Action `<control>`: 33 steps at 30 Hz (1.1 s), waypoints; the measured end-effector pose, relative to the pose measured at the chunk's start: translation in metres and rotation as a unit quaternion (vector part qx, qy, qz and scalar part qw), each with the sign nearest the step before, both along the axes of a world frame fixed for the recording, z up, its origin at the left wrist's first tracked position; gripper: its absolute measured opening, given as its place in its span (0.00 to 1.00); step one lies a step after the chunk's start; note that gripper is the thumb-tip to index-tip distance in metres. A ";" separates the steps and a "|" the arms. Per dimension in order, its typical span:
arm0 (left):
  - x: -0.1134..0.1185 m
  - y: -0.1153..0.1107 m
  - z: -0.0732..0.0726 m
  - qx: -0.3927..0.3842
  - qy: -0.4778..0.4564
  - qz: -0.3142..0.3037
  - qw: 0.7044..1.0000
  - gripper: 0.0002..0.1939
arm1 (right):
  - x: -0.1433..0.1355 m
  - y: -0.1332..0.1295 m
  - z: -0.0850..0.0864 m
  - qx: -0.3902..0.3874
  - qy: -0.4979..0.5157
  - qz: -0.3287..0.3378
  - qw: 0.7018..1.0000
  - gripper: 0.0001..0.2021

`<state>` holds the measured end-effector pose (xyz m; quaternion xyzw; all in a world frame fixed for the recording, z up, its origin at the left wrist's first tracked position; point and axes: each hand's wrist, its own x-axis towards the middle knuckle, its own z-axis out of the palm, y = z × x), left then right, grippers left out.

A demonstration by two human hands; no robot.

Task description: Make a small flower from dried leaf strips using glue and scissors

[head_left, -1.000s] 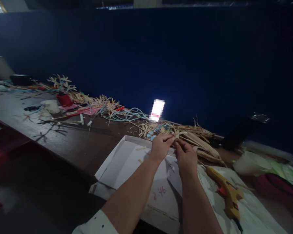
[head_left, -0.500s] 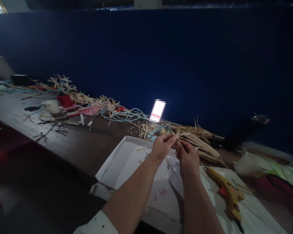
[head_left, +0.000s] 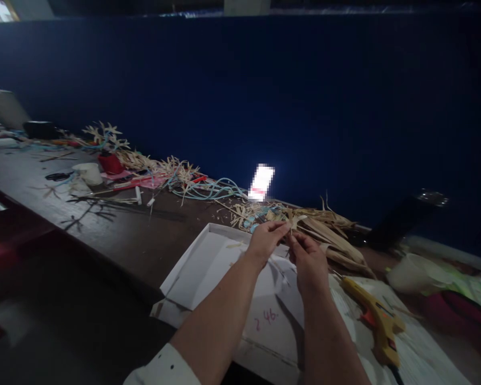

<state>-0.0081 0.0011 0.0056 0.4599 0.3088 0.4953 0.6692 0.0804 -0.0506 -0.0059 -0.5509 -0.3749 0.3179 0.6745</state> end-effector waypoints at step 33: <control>0.003 0.001 -0.004 0.025 -0.034 0.008 0.999 0.14 | -0.001 0.000 -0.002 -0.011 -0.061 -0.021 0.998 0.17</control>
